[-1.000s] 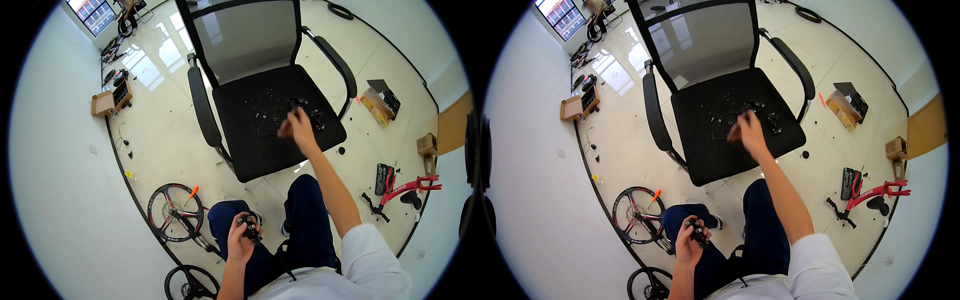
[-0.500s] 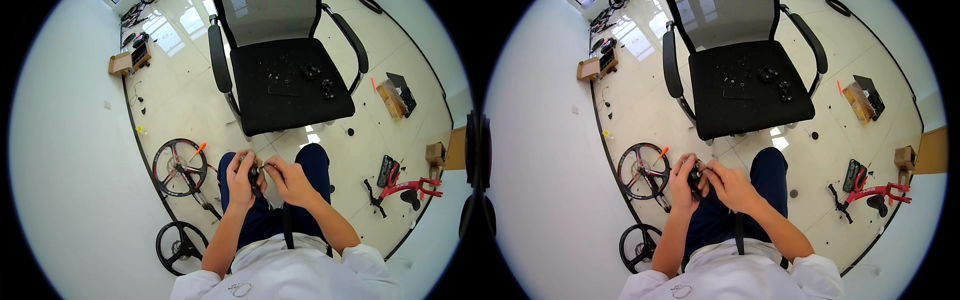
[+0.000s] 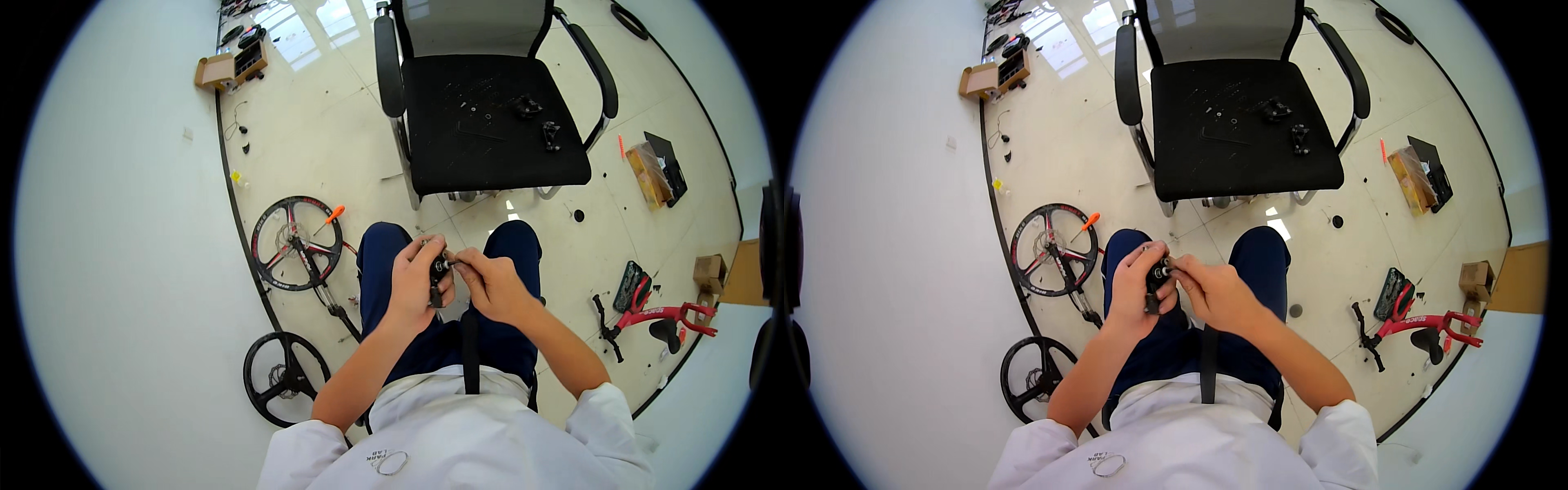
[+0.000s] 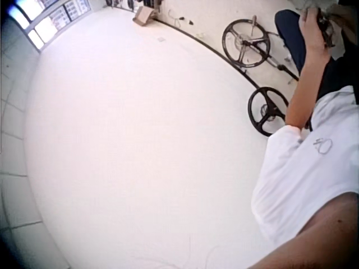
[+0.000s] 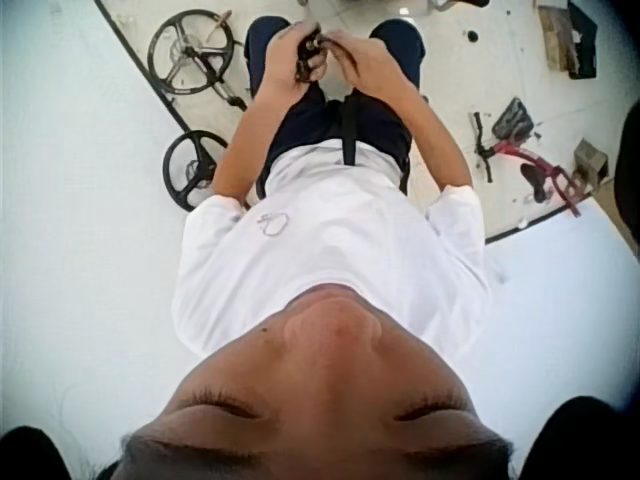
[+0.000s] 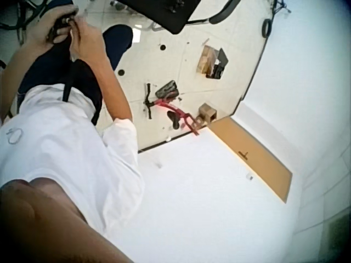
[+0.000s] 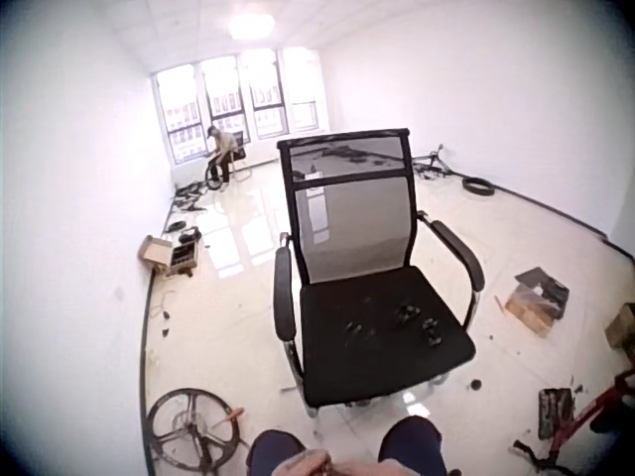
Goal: The person assembles small bicycle components on a black chair seat, using an Allen key to tighten bolts and nuts. They handle multiple small parts, including brackets and fasteners, and occasionally shift position while working.
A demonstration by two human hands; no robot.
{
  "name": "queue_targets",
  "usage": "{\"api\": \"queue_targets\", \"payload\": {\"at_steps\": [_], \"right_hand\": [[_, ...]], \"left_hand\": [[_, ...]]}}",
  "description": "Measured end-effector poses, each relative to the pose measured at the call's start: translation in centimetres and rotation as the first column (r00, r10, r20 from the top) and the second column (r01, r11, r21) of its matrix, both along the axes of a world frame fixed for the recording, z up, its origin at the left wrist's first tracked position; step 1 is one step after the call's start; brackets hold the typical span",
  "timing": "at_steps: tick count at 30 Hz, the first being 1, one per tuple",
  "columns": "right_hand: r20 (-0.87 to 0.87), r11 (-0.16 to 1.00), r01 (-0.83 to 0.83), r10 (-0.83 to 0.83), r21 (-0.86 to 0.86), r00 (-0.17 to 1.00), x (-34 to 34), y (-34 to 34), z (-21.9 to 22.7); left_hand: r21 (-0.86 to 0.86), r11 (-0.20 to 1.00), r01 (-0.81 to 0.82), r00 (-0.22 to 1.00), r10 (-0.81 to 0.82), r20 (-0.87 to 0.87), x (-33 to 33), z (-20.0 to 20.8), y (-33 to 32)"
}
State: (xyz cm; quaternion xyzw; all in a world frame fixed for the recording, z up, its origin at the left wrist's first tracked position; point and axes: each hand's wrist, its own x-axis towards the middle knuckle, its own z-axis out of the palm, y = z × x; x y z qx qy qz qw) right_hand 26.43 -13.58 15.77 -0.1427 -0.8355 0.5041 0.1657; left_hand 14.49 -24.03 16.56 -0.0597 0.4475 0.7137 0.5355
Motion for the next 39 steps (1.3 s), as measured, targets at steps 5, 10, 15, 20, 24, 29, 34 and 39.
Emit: {"api": "queue_targets", "payload": {"at_steps": [5,10,15,20,24,29,34,39], "right_hand": [[-0.002,0.952,0.140,-0.146,-0.271,0.989,0.4,-3.3,-4.1],[0.135,0.683,0.222,-0.180,-0.696,0.974,-0.2,-6.0,-5.4],[0.393,0.238,0.400,-0.076,-0.885,0.916,-0.1,-7.4,-5.1],[0.321,0.398,0.326,-0.083,-0.858,0.944,1.1,-8.8,-6.2],[0.214,0.660,0.281,-0.184,-0.696,0.959,2.3,-9.8,-7.5],[0.376,-0.076,0.369,-0.119,-0.926,0.919,3.7,-8.7,-4.9],[0.377,0.180,0.405,-0.170,-0.896,0.910,5.6,-5.9,-8.3],[0.357,0.089,0.352,0.051,-0.932,0.933,4.7,-6.5,-10.9]], "left_hand": [[-0.094,0.992,-0.086,0.847,0.024,-0.530,1.2,-2.5,-1.1],[-0.201,0.968,-0.151,0.676,-0.047,-0.735,0.9,-6.2,-2.5],[-0.343,0.922,-0.178,0.576,-0.185,-0.796,1.8,-8.4,-3.8],[-0.246,0.969,-0.013,0.869,-0.111,-0.483,1.7,-9.7,-5.6],[-0.113,0.990,-0.080,0.989,0.064,-0.136,3.0,-9.0,-6.4],[-0.266,0.896,-0.357,0.910,0.269,-0.317,2.8,-11.2,-8.4],[-0.225,0.957,-0.183,0.974,0.146,-0.173,0.4,-11.2,-9.5],[-0.130,0.990,0.051,0.918,-0.097,-0.384,3.0,-11.2,-5.6]]}}
